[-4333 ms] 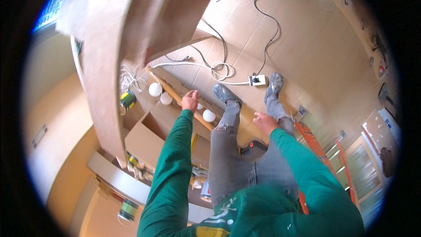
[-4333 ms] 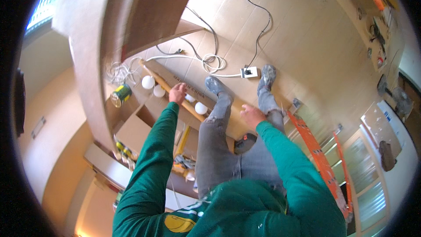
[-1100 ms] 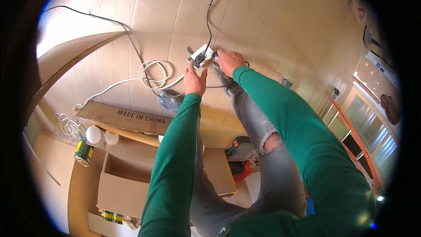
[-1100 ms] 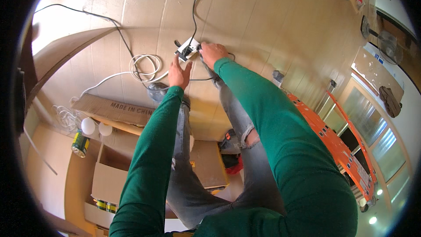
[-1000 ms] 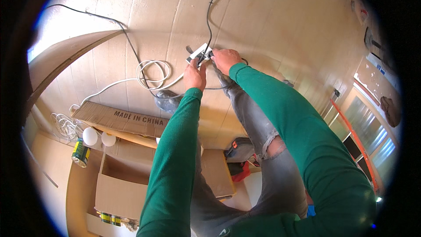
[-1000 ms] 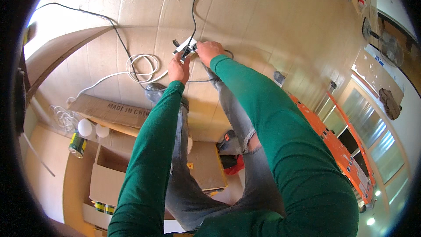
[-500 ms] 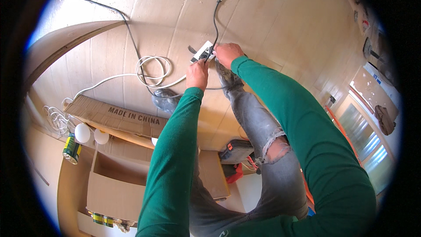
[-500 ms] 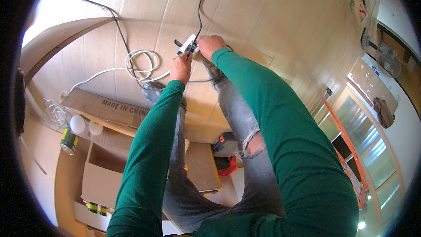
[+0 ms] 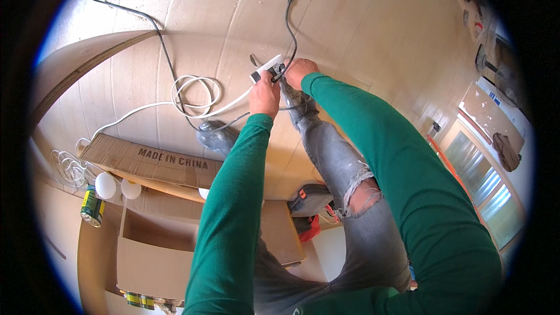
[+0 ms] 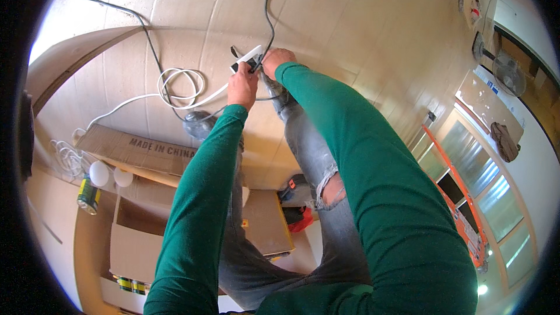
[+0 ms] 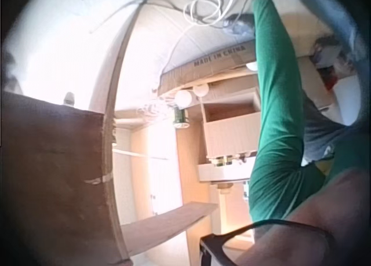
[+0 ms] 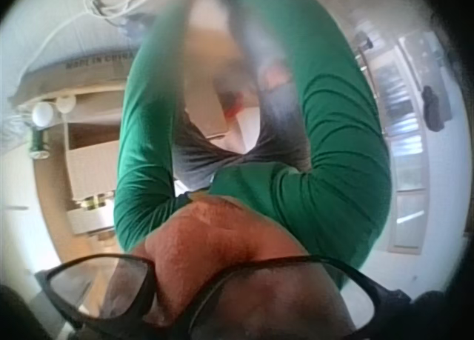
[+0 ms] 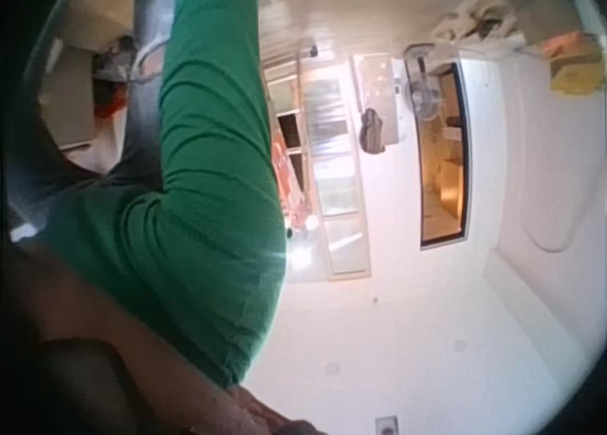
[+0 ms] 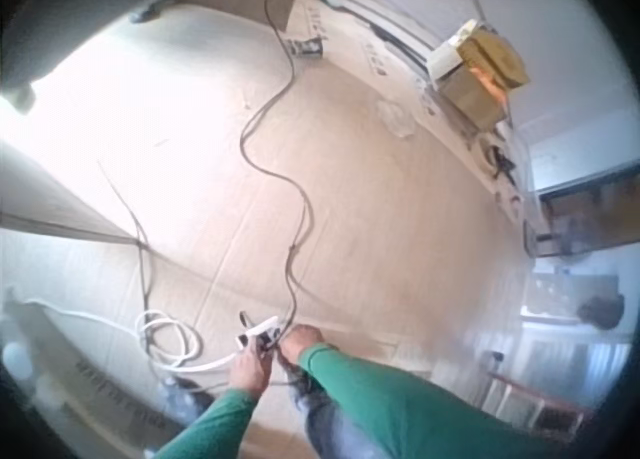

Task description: The person uses a power drill to fasten a wooden strip to a large board, then lifts and positions a long wooden trim piece against the ceiling near a window. The person aligns the trim and appears to secure it in place.

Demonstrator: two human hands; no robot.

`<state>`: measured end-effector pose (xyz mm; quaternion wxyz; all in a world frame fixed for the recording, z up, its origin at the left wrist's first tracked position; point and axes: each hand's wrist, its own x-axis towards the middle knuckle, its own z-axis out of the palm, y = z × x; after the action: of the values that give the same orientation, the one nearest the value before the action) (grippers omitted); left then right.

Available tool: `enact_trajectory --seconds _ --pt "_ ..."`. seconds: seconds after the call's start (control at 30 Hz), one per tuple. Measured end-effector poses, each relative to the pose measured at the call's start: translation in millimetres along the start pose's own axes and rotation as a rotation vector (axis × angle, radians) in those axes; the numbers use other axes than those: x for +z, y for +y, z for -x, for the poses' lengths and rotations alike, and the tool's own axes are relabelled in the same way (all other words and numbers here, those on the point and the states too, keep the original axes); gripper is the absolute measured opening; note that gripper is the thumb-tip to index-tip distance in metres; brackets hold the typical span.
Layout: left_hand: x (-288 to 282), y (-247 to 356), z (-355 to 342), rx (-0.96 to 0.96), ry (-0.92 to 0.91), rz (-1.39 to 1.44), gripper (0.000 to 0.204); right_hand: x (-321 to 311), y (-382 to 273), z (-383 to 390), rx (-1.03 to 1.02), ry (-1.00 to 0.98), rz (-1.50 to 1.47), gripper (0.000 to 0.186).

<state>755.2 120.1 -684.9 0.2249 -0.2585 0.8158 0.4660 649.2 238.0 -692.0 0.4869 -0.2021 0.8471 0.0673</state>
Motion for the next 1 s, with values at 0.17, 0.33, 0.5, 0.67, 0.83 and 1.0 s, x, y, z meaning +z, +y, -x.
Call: enact_trajectory --seconds 0.17,0.33,0.5,0.67,0.83,1.0 --pt "5 -11 -1 0.110 0.017 0.054 0.019 6 -19 4 0.096 0.100 -0.134 0.036" --pt "-4 -17 4 0.077 -0.023 0.023 0.018 17 -32 -4 0.089 0.076 -0.196 0.041" --pt "-23 -33 9 0.104 0.036 0.015 0.021 -4 -11 -39 -0.290 -0.081 -0.044 0.033" --pt "-30 -43 15 0.049 0.041 0.029 0.019 5 -45 -44 -0.254 -0.010 0.150 0.026" --pt "-38 -71 29 -0.157 0.079 -0.030 0.018 13 -114 -10 -0.122 0.010 -0.088 0.025" --pt "-52 -78 20 -0.091 0.081 0.095 0.022 -7 -125 -8 0.018 0.066 -0.266 0.022"
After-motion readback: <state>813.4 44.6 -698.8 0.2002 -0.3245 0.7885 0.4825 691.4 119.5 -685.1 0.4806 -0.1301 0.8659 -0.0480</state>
